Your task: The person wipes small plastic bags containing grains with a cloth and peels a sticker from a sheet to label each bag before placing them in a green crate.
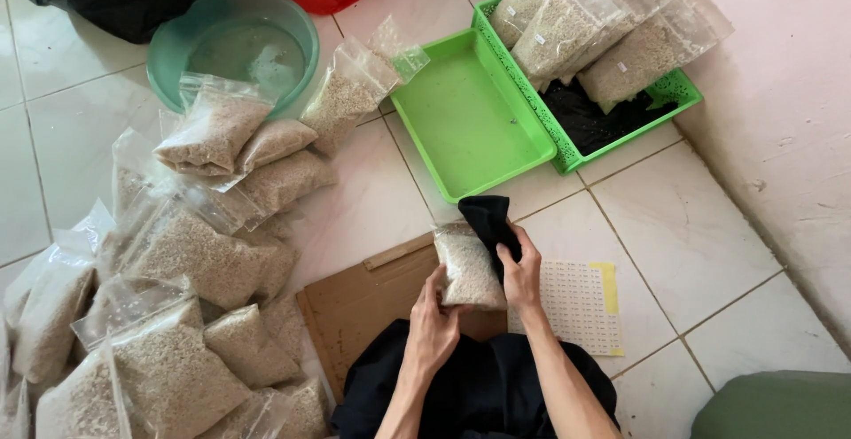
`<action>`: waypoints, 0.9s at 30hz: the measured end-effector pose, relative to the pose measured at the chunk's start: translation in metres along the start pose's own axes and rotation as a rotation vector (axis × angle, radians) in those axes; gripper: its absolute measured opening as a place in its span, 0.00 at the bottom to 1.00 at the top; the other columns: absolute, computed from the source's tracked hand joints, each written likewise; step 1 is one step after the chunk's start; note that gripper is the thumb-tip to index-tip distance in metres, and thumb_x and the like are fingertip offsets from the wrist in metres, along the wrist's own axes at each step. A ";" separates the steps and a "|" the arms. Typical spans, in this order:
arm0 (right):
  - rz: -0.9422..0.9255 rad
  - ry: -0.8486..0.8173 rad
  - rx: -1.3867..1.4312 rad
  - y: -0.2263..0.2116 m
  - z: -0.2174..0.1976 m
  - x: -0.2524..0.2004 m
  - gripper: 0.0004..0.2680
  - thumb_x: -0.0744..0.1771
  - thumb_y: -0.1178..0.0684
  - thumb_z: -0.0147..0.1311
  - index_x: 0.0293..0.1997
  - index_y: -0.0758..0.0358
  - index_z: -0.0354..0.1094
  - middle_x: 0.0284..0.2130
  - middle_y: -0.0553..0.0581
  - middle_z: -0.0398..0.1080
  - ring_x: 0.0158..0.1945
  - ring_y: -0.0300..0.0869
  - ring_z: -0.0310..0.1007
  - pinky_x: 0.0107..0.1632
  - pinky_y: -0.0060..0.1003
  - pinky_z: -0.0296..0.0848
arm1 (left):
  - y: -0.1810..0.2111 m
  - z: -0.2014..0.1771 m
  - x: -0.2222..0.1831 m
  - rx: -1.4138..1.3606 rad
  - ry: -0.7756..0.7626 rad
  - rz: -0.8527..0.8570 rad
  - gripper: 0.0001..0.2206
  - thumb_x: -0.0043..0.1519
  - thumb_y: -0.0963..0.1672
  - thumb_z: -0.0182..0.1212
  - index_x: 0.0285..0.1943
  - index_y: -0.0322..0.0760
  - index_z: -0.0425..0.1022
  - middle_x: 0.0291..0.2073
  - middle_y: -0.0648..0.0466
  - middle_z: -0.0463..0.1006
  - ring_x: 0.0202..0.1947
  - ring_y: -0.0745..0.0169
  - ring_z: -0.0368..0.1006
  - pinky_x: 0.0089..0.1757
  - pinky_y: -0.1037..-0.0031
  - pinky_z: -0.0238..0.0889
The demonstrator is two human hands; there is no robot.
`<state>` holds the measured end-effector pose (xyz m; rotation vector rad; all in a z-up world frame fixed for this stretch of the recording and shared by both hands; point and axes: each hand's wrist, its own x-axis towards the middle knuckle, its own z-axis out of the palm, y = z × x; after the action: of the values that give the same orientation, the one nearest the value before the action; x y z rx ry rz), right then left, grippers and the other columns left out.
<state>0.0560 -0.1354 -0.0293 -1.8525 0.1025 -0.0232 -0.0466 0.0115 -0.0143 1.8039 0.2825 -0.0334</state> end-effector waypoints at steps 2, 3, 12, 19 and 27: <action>0.002 -0.005 0.016 -0.006 0.002 -0.001 0.17 0.63 0.58 0.48 0.59 0.65 0.65 0.54 0.60 0.71 0.59 0.46 0.67 0.63 0.37 0.63 | -0.002 0.002 -0.001 -0.032 0.025 0.026 0.28 0.57 0.41 0.62 0.68 0.39 0.58 0.57 0.42 0.73 0.45 0.54 0.77 0.46 0.68 0.70; 0.003 -0.009 0.030 -0.009 0.003 -0.001 0.18 0.63 0.58 0.47 0.59 0.66 0.65 0.55 0.60 0.70 0.61 0.46 0.67 0.64 0.37 0.62 | -0.002 0.003 0.000 -0.066 0.050 0.053 0.27 0.58 0.41 0.62 0.67 0.39 0.60 0.55 0.41 0.74 0.42 0.56 0.80 0.49 0.67 0.69; 0.041 0.122 0.096 -0.007 0.002 -0.002 0.12 0.62 0.57 0.49 0.48 0.65 0.69 0.42 0.57 0.73 0.48 0.42 0.69 0.52 0.35 0.66 | 0.010 -0.008 0.003 -0.266 -0.047 -0.308 0.52 0.41 0.59 0.67 0.76 0.56 0.40 0.61 0.50 0.59 0.56 0.60 0.67 0.54 0.69 0.65; 0.086 0.261 0.158 0.000 -0.010 -0.005 0.09 0.62 0.57 0.51 0.43 0.64 0.69 0.33 0.55 0.70 0.38 0.40 0.66 0.39 0.32 0.66 | 0.018 -0.015 0.009 -0.280 0.048 -0.411 0.44 0.45 0.53 0.69 0.75 0.57 0.52 0.54 0.46 0.77 0.55 0.58 0.75 0.53 0.71 0.66; 0.088 0.304 0.222 -0.002 -0.017 -0.008 0.08 0.60 0.58 0.50 0.41 0.65 0.68 0.33 0.55 0.70 0.39 0.41 0.66 0.40 0.33 0.67 | 0.011 -0.012 0.000 -0.445 0.163 -0.218 0.30 0.52 0.52 0.64 0.65 0.49 0.65 0.39 0.46 0.81 0.41 0.64 0.79 0.44 0.77 0.68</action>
<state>0.0466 -0.1503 -0.0227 -1.6106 0.3783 -0.2453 -0.0458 0.0210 -0.0003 1.3299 0.5573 0.0215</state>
